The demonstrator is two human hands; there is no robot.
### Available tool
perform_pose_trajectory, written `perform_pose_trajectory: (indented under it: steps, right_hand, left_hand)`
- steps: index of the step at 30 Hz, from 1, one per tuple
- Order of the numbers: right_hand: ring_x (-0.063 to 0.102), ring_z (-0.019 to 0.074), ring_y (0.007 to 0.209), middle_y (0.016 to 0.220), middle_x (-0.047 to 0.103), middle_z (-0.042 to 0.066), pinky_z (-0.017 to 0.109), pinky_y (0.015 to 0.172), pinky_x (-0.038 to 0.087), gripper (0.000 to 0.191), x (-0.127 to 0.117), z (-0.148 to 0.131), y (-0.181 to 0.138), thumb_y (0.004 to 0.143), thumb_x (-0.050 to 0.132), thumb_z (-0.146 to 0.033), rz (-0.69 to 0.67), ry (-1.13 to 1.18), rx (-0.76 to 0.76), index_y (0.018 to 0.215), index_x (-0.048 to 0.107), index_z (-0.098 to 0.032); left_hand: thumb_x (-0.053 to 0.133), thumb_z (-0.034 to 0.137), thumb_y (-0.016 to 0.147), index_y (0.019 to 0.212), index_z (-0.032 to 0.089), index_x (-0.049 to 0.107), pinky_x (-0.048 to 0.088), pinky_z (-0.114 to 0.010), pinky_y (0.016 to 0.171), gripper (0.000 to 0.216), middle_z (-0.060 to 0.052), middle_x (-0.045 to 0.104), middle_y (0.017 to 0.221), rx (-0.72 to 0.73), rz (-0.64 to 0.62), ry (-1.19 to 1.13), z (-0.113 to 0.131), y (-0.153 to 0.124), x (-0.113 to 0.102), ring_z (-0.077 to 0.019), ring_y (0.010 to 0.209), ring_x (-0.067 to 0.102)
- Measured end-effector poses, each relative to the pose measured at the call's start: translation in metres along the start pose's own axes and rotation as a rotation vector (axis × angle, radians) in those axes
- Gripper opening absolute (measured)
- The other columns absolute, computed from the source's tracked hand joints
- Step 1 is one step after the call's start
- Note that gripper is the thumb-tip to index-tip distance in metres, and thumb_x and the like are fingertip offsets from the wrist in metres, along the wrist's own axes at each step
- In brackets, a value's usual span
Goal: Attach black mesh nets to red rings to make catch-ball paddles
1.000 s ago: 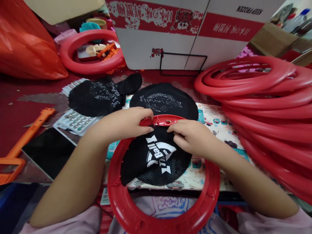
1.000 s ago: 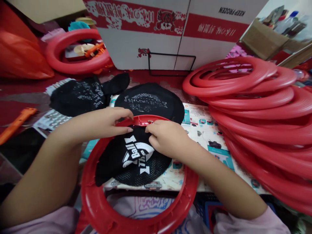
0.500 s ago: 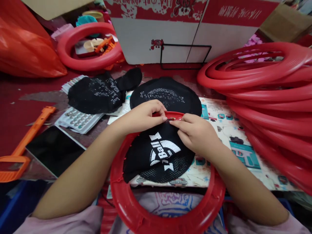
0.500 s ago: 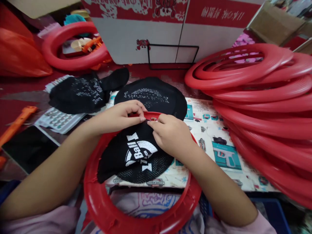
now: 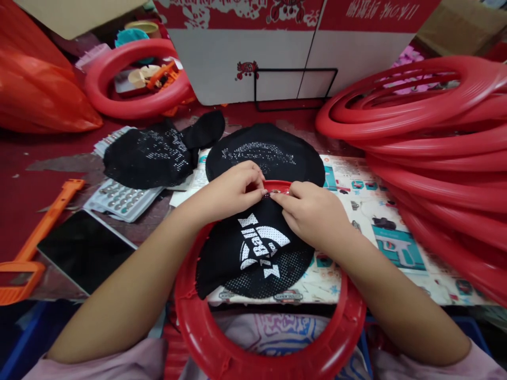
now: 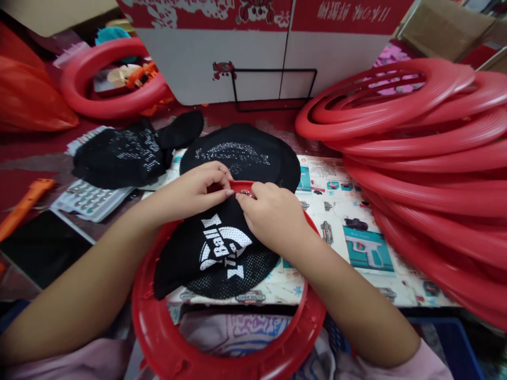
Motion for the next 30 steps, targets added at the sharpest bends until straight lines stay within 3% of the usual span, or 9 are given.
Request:
perform_pose_trajectory:
  steps: [11, 16, 19, 23, 25, 28, 30]
  right_hand:
    - [0.059, 0.0213, 0.077, 0.083, 0.065, 0.007, 0.032, 0.061, 0.026, 0.031, -0.010, -0.003, 0.003, 0.096, 0.046, -0.021, -0.129, -0.063, 0.037, 0.110, 0.073, -0.022]
    - [0.062, 0.0193, 0.076, 0.087, 0.069, 0.005, 0.031, 0.058, 0.026, 0.026, -0.026, -0.006, -0.010, 0.092, 0.049, -0.017, -0.323, 0.057, -0.025, 0.107, 0.070, -0.020]
    - [0.062, 0.0188, 0.068, 0.081, 0.068, 0.004, 0.031, 0.053, 0.019, 0.019, -0.028, -0.005, -0.017, 0.090, 0.052, -0.017, -0.385, 0.031, -0.009, 0.098, 0.069, -0.020]
    - [0.061, 0.0178, 0.067, 0.079, 0.066, 0.004, 0.030, 0.052, 0.017, 0.019, -0.023, -0.003, -0.016, 0.087, 0.051, -0.010, -0.334, 0.057, -0.041, 0.084, 0.067, -0.018]
    - [0.061, 0.0176, 0.071, 0.085, 0.067, 0.004, 0.030, 0.053, 0.019, 0.021, -0.022, -0.001, -0.013, 0.088, 0.050, -0.012, -0.293, 0.108, -0.048, 0.089, 0.070, -0.019]
    - [0.060, 0.0174, 0.075, 0.093, 0.067, 0.004, 0.029, 0.055, 0.026, 0.029, -0.022, 0.002, -0.010, 0.090, 0.048, -0.017, -0.211, 0.211, -0.043, 0.103, 0.072, -0.022]
    - [0.059, 0.0172, 0.076, 0.093, 0.066, 0.005, 0.029, 0.058, 0.030, 0.034, -0.022, 0.003, -0.009, 0.090, 0.044, -0.018, -0.137, 0.259, -0.045, 0.109, 0.072, -0.022]
  left_hand:
    - [0.053, 0.024, 0.083, 0.075, 0.015, 0.061, 0.047, -0.034, 0.082, 0.014, -0.008, 0.062, 0.095, 0.006, 0.055, 0.044, 0.001, -0.001, 0.001, -0.0195, 0.089, 0.059]
    - [0.060, 0.037, 0.084, 0.100, 0.017, 0.065, 0.048, -0.036, 0.086, 0.026, -0.006, 0.068, 0.105, -0.037, -0.037, -0.062, 0.006, -0.008, -0.006, -0.0212, 0.096, 0.063]
    - [0.061, 0.034, 0.083, 0.101, 0.019, 0.065, 0.048, -0.035, 0.085, 0.024, -0.005, 0.068, 0.105, -0.038, -0.063, 0.019, 0.008, -0.012, -0.012, -0.0212, 0.096, 0.063]
    - [0.061, 0.036, 0.082, 0.101, 0.021, 0.063, 0.047, -0.033, 0.075, 0.024, -0.001, 0.068, 0.095, -0.151, -0.102, 0.177, 0.008, -0.018, -0.026, -0.0202, 0.084, 0.063]
    - [0.063, 0.038, 0.080, 0.102, 0.022, 0.062, 0.046, -0.032, 0.069, 0.026, -0.001, 0.066, 0.093, -0.204, -0.163, 0.222, 0.008, -0.022, -0.031, -0.0194, 0.078, 0.062]
    - [0.063, 0.039, 0.081, 0.101, 0.021, 0.062, 0.049, -0.033, 0.078, 0.027, -0.004, 0.062, 0.105, -0.105, -0.221, 0.173, 0.014, -0.023, -0.031, -0.0204, 0.091, 0.061]
    - [0.058, 0.037, 0.086, 0.098, 0.019, 0.064, 0.048, -0.034, 0.089, 0.023, -0.006, 0.059, 0.113, -0.014, -0.187, 0.095, 0.017, -0.020, -0.026, -0.0202, 0.102, 0.059]
Point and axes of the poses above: each hand's wrist, its own y-axis towards the middle knuckle, its own x-axis out of the palm, z = x × y, the point moved 2 cm from there along y, towards the middle knuckle
